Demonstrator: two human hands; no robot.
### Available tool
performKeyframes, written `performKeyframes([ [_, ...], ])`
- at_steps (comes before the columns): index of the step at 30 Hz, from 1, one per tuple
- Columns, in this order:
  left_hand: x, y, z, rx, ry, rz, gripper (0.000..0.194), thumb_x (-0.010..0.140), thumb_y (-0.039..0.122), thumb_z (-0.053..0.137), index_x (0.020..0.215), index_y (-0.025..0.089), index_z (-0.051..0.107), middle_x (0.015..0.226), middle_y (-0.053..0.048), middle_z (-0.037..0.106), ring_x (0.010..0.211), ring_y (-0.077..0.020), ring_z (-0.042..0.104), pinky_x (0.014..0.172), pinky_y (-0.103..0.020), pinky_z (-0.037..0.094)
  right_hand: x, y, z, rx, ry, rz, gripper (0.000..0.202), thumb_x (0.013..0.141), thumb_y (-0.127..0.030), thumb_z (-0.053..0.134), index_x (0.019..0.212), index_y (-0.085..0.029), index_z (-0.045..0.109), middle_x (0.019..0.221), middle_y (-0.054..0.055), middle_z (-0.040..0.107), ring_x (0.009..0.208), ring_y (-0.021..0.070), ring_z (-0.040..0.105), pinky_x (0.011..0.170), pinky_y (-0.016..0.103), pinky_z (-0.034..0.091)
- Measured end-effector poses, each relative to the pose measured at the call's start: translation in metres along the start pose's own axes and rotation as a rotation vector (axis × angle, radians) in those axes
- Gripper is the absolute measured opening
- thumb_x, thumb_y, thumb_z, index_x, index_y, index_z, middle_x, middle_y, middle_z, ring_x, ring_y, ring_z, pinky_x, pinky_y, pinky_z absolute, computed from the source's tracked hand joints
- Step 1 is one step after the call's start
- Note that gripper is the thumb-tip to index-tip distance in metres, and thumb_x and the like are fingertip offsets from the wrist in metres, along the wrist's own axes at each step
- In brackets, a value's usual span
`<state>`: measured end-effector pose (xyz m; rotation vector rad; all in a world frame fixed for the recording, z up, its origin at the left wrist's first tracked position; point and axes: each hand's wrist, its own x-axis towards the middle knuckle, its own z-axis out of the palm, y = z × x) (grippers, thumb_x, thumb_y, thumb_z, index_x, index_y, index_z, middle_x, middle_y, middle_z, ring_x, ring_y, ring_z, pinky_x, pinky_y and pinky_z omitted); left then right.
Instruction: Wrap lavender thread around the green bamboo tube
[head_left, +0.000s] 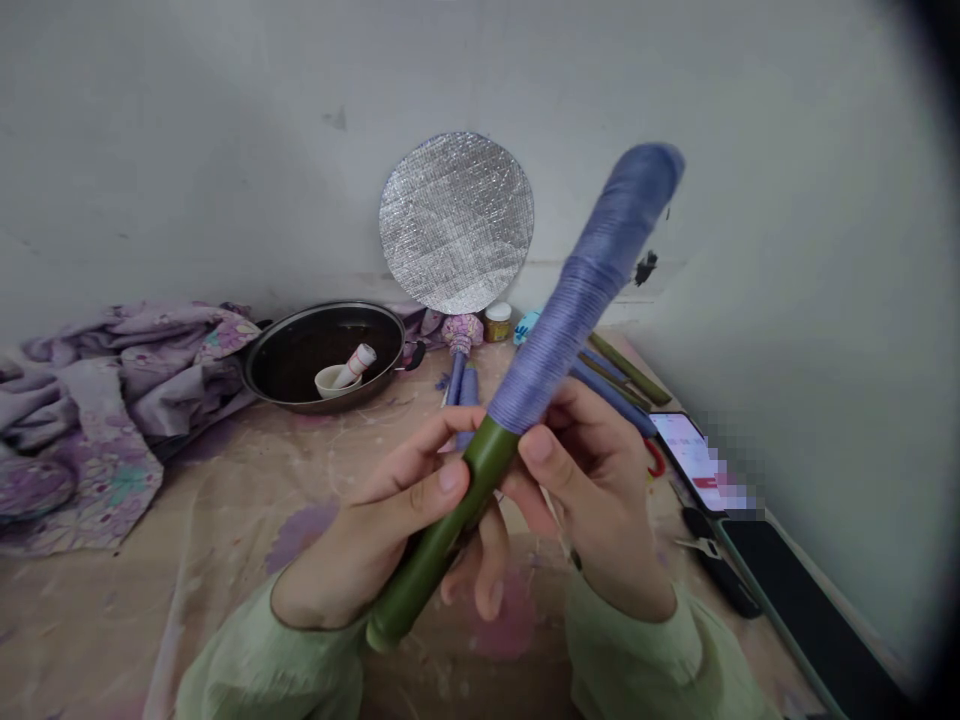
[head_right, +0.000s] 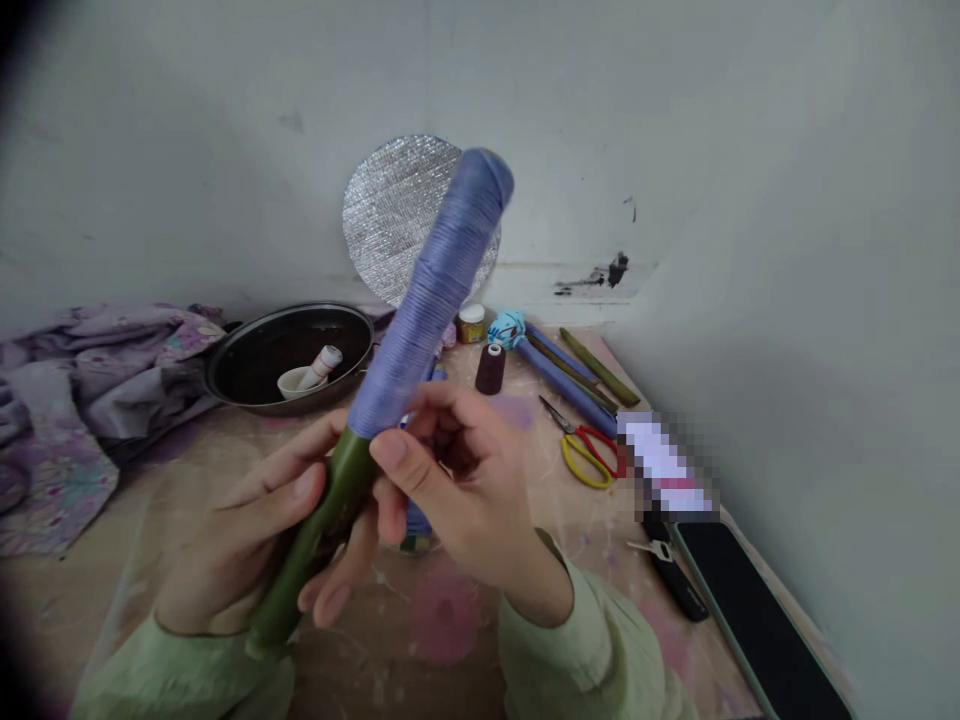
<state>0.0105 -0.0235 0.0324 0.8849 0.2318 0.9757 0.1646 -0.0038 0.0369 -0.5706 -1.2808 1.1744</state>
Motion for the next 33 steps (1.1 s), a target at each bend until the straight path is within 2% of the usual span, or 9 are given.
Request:
performKeyframes([
  [5,0.0,0.001,-0.008,0.041,-0.033,-0.086,0.029,0.105,0.036,0.045,0.122,0.021,0.063,0.089,-0.007,0.073,0.053,-0.0091,0.064,0.041,-0.013,0.045,-0.001,-0.003,-0.002,-0.059,-0.072,-0.001,0.018,0.095,-0.038,0.07,0.083,-0.024,0.071,0.051,-0.004,0.062,0.038,0.0121,0.057,0.034,0.022,0.046],
  [8,0.0,0.008,-0.012,0.215,0.034,-0.092,0.027,0.099,0.036,0.059,0.122,0.023,0.067,0.102,-0.008,0.073,0.061,-0.009,0.065,0.044,-0.013,0.046,0.001,-0.001,-0.002,-0.104,-0.019,-0.062,0.019,0.093,-0.033,0.072,0.079,-0.022,0.07,0.056,-0.003,0.063,0.042,0.0103,0.058,0.037,0.02,0.046],
  [10,0.0,0.012,-0.012,0.472,0.168,-0.046,0.036,0.09,0.028,0.073,0.126,0.026,0.067,0.11,-0.006,0.073,0.077,-0.0121,0.068,0.057,-0.016,0.053,0.003,0.001,-0.002,-0.156,0.042,-0.093,0.016,0.092,-0.031,0.073,0.08,-0.021,0.071,0.059,-0.004,0.064,0.048,0.0102,0.06,0.041,0.019,0.048],
  [12,0.001,0.012,-0.009,0.775,0.33,0.063,0.044,0.085,0.02,0.078,0.127,0.028,0.068,0.114,-0.004,0.073,0.097,-0.017,0.067,0.08,-0.024,0.056,0.004,0.004,-0.003,-0.206,0.089,-0.104,0.011,0.091,-0.028,0.074,0.082,-0.022,0.072,0.061,-0.004,0.065,0.052,0.0105,0.062,0.046,0.019,0.051],
  [15,0.001,0.009,-0.005,0.994,0.426,0.209,0.033,0.088,0.021,0.075,0.121,0.025,0.072,0.117,-0.005,0.074,0.108,-0.0216,0.064,0.095,-0.033,0.051,0.006,0.005,-0.004,-0.237,0.114,-0.126,0.007,0.09,-0.025,0.075,0.084,-0.023,0.072,0.064,-0.004,0.066,0.056,0.0105,0.061,0.05,0.02,0.052],
  [18,0.0,0.006,-0.002,0.919,0.447,0.207,0.031,0.09,0.025,0.074,0.12,0.026,0.073,0.113,-0.005,0.074,0.103,-0.0214,0.064,0.085,-0.03,0.052,0.006,0.005,-0.005,-0.22,0.09,-0.12,0.007,0.091,-0.024,0.073,0.084,-0.022,0.072,0.063,-0.004,0.066,0.053,0.0102,0.06,0.048,0.02,0.051],
  [23,-0.002,0.007,-0.001,0.721,0.433,0.173,0.031,0.089,0.024,0.075,0.12,0.027,0.073,0.091,-0.001,0.072,0.076,-0.0125,0.059,0.056,-0.02,0.043,0.005,0.005,-0.003,-0.213,0.117,-0.117,0.001,0.087,-0.02,0.073,0.087,-0.02,0.073,0.06,-0.005,0.06,0.051,0.0087,0.054,0.044,0.019,0.045],
  [28,-0.002,0.008,-0.002,0.531,0.384,0.104,0.027,0.094,0.028,0.071,0.12,0.03,0.069,0.085,0.002,0.071,0.057,-0.0049,0.052,0.049,-0.014,0.04,0.005,0.008,-0.004,-0.19,0.147,-0.115,0.011,0.083,-0.013,0.072,0.09,-0.021,0.074,0.063,-0.006,0.059,0.053,0.0077,0.052,0.045,0.017,0.043],
  [33,-0.002,0.011,-0.004,0.423,0.355,0.042,0.021,0.096,0.029,0.068,0.116,0.027,0.073,0.066,0.004,0.063,0.052,-0.0049,0.054,0.047,-0.012,0.041,0.005,0.01,-0.005,-0.108,0.113,-0.096,0.013,0.087,-0.009,0.069,0.081,-0.021,0.07,0.063,-0.006,0.063,0.053,0.0067,0.055,0.049,0.016,0.047],
])
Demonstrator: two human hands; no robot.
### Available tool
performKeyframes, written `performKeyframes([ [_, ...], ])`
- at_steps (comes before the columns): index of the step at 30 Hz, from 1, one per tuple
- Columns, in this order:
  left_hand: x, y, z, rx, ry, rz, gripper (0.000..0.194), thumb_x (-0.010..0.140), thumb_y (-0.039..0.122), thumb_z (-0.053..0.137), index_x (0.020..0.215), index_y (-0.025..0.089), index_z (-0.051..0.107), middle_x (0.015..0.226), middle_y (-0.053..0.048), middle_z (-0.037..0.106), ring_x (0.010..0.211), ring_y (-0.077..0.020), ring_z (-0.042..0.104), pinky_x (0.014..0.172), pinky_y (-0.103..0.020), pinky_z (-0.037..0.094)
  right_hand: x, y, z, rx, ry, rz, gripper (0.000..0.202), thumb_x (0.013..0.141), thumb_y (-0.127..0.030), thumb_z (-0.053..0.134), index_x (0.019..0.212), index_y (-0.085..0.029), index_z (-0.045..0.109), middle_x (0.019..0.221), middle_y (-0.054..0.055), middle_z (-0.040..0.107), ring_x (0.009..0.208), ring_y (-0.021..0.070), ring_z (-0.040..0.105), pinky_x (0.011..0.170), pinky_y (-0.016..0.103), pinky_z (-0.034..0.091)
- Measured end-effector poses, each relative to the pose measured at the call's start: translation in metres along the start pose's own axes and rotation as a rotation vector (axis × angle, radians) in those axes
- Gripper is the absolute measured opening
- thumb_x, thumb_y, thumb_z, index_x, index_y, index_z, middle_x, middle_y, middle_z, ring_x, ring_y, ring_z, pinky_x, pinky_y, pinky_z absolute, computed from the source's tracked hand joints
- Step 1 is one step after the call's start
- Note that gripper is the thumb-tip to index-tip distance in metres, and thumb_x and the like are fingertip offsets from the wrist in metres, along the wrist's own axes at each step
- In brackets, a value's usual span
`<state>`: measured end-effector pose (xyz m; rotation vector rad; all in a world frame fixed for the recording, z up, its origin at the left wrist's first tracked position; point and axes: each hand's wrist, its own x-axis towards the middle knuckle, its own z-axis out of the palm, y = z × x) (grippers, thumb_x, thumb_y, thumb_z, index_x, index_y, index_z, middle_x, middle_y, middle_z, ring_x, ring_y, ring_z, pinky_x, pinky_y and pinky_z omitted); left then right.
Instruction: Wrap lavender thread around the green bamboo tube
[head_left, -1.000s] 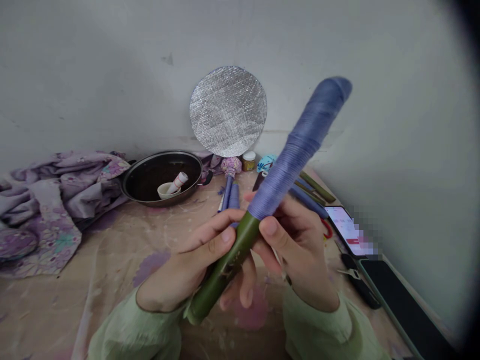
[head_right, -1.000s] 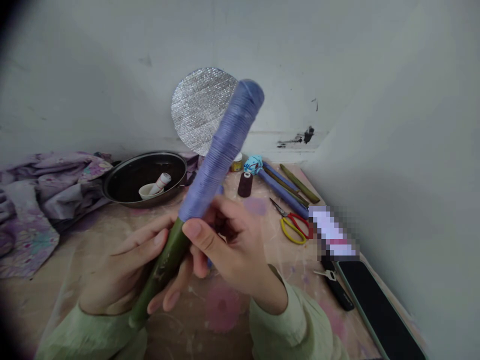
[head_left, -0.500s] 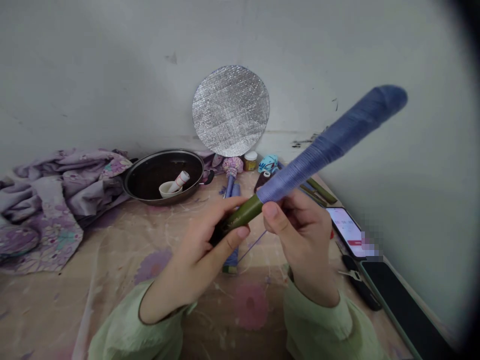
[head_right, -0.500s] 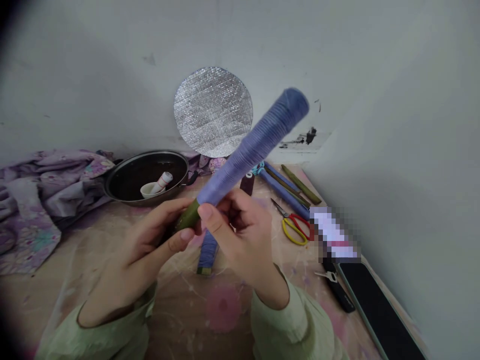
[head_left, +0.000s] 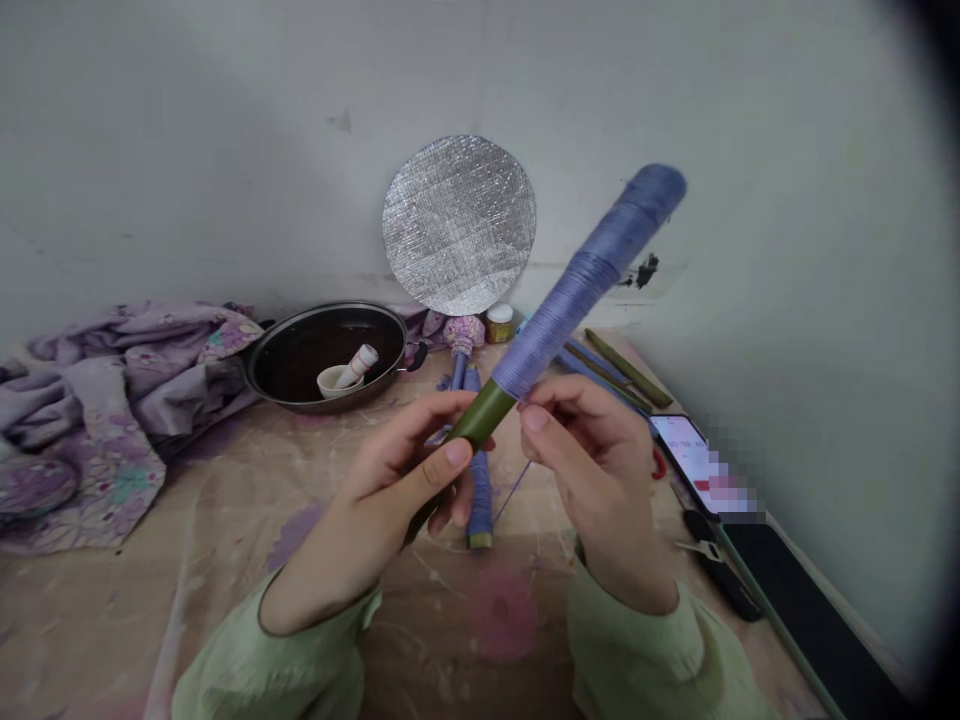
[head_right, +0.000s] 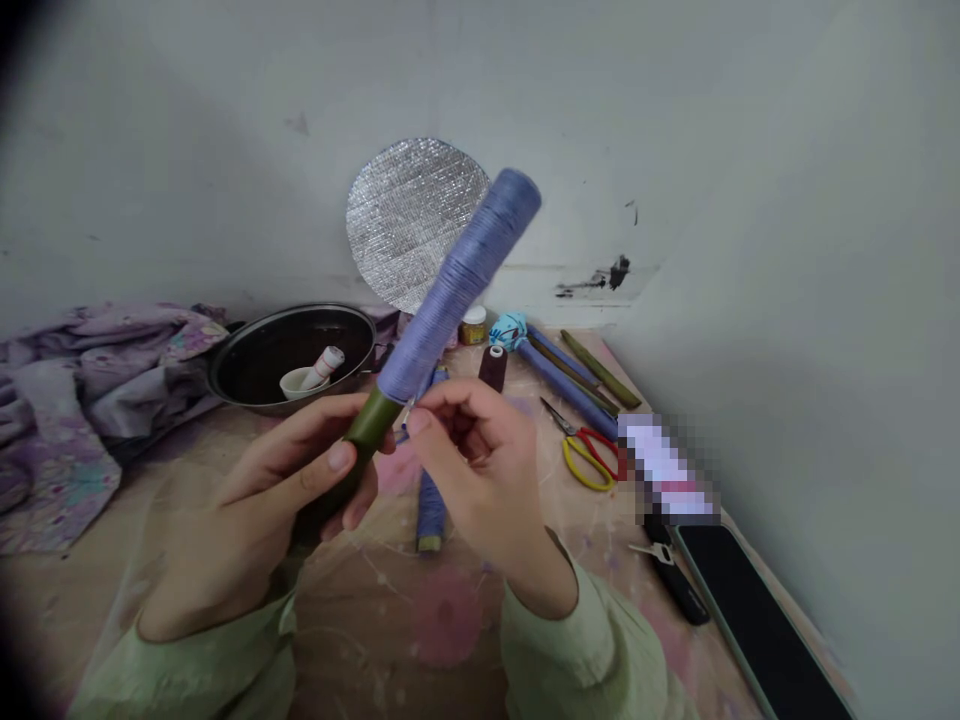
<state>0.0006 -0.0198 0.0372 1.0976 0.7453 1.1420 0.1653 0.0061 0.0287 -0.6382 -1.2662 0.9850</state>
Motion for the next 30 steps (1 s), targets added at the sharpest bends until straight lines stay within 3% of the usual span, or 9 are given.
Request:
performKeyframes([
  [6,0.0031,0.0006,-0.0008,-0.08,-0.056,-0.014,0.019,0.096,0.027,0.066,0.11,0.025,0.078,0.084,-0.001,0.069,0.055,-0.005,0.059,0.047,-0.013,0.044,-0.0003,-0.0017,0.0007,0.052,-0.029,0.007,0.014,0.089,-0.009,0.069,0.08,-0.02,0.069,0.06,-0.007,0.062,0.051,0.0057,0.055,0.05,0.015,0.05],
  [15,0.0058,0.0015,0.0022,-0.117,-0.045,-0.022,0.02,0.095,0.027,0.066,0.11,0.028,0.08,0.076,0.0,0.064,0.048,-0.0034,0.05,0.041,-0.012,0.032,0.0,-0.0016,0.0014,0.04,-0.007,0.005,0.014,0.089,-0.011,0.069,0.079,-0.02,0.069,0.057,-0.007,0.058,0.048,0.0065,0.052,0.048,0.017,0.048],
  [23,0.0028,-0.0013,0.0023,0.036,0.113,0.056,0.023,0.091,0.027,0.073,0.113,0.023,0.077,0.076,0.002,0.061,0.052,-0.0032,0.048,0.044,-0.013,0.032,-0.0021,0.0016,0.0003,0.008,0.049,0.001,0.012,0.089,-0.013,0.07,0.079,-0.02,0.069,0.059,-0.008,0.052,0.052,0.0055,0.046,0.05,0.015,0.042],
  [30,0.0028,0.0012,-0.0028,-0.148,-0.173,-0.038,0.022,0.099,0.029,0.059,0.113,0.026,0.076,0.085,-0.001,0.062,0.051,-0.0026,0.047,0.042,-0.013,0.033,-0.0019,-0.0021,0.0055,0.117,0.001,0.004,0.013,0.09,-0.014,0.071,0.079,-0.02,0.069,0.057,-0.007,0.054,0.047,0.0057,0.045,0.047,0.016,0.045],
])
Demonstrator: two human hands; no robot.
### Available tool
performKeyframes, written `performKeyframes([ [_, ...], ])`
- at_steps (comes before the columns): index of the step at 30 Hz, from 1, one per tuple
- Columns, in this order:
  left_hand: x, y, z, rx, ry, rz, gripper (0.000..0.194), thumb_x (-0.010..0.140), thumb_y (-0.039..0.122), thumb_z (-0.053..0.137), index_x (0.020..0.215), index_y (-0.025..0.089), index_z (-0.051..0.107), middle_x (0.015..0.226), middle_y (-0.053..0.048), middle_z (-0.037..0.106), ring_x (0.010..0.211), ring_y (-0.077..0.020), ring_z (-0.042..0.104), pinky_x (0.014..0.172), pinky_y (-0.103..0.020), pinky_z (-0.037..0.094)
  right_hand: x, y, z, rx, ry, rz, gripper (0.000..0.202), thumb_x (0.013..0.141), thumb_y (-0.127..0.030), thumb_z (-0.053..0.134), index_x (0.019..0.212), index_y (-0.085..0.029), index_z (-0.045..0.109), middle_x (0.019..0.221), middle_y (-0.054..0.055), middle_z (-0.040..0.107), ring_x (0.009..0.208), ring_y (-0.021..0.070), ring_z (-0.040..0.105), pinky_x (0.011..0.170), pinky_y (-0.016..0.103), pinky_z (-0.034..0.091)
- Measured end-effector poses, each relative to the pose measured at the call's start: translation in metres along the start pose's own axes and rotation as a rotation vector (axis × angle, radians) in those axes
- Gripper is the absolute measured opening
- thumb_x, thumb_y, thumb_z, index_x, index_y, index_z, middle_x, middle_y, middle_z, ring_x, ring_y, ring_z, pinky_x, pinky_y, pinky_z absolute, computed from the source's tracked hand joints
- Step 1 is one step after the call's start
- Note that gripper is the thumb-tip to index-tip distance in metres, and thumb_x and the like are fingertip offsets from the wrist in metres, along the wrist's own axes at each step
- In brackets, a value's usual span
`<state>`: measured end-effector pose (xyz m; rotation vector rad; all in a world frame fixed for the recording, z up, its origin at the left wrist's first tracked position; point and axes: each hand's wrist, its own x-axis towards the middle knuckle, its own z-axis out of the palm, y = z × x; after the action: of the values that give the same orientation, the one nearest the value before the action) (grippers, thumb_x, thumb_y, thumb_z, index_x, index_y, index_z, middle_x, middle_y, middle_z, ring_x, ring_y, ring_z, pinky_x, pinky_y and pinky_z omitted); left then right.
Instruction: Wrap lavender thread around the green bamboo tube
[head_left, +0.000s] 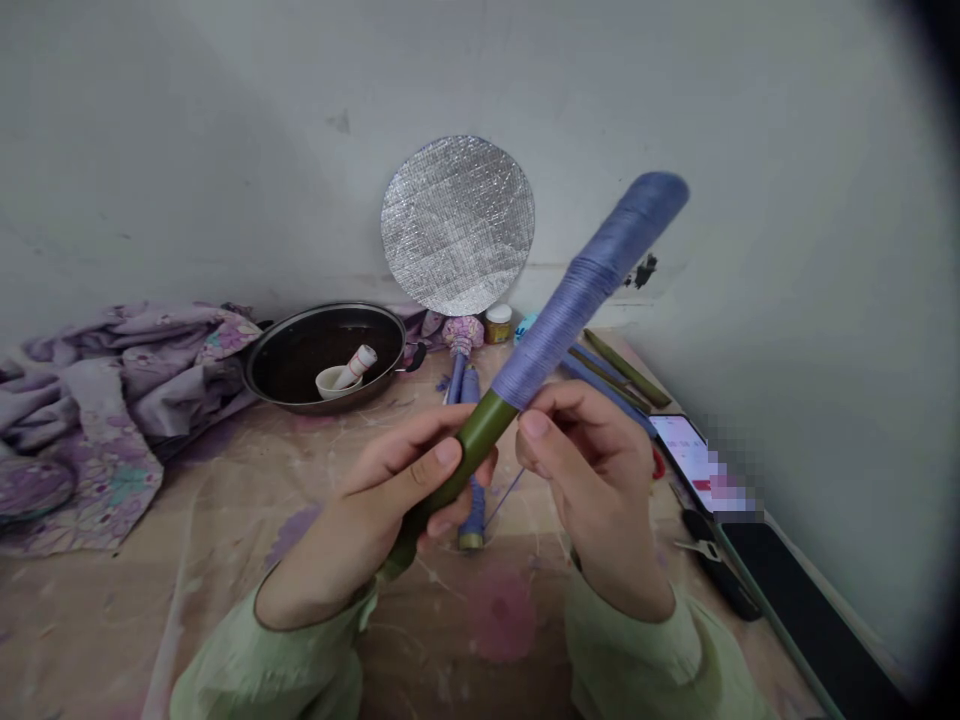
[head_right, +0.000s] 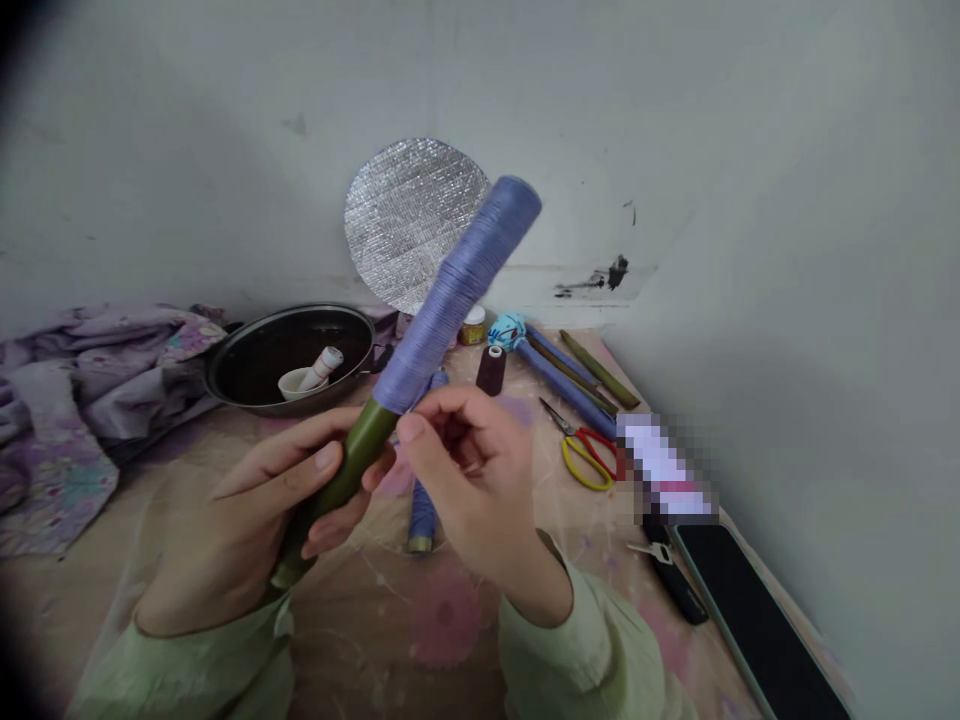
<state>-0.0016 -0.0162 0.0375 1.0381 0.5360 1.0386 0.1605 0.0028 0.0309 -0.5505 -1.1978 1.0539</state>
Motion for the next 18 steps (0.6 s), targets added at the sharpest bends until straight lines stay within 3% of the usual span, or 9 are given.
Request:
performKeyframes([
  [6,-0.0033,0.0085,0.0055,-0.118,0.012,-0.161,0.023,0.098,0.032,0.058,0.112,0.022,0.074,0.081,-0.001,0.058,0.048,-0.0018,0.04,0.041,-0.012,0.029,-0.0027,0.0012,-0.0027,-0.048,0.009,-0.028,0.013,0.088,-0.012,0.07,0.08,-0.02,0.068,0.06,-0.006,0.056,0.05,0.0062,0.05,0.047,0.016,0.043],
  [18,-0.0045,0.0086,0.0059,-0.157,-0.053,-0.157,0.026,0.099,0.037,0.054,0.107,0.019,0.071,0.077,0.001,0.052,0.044,-0.0012,0.032,0.039,-0.013,0.027,-0.007,0.0013,-0.0048,-0.072,0.0,-0.036,0.009,0.092,-0.017,0.069,0.085,-0.022,0.069,0.063,-0.006,0.056,0.052,0.0084,0.048,0.048,0.021,0.04],
])
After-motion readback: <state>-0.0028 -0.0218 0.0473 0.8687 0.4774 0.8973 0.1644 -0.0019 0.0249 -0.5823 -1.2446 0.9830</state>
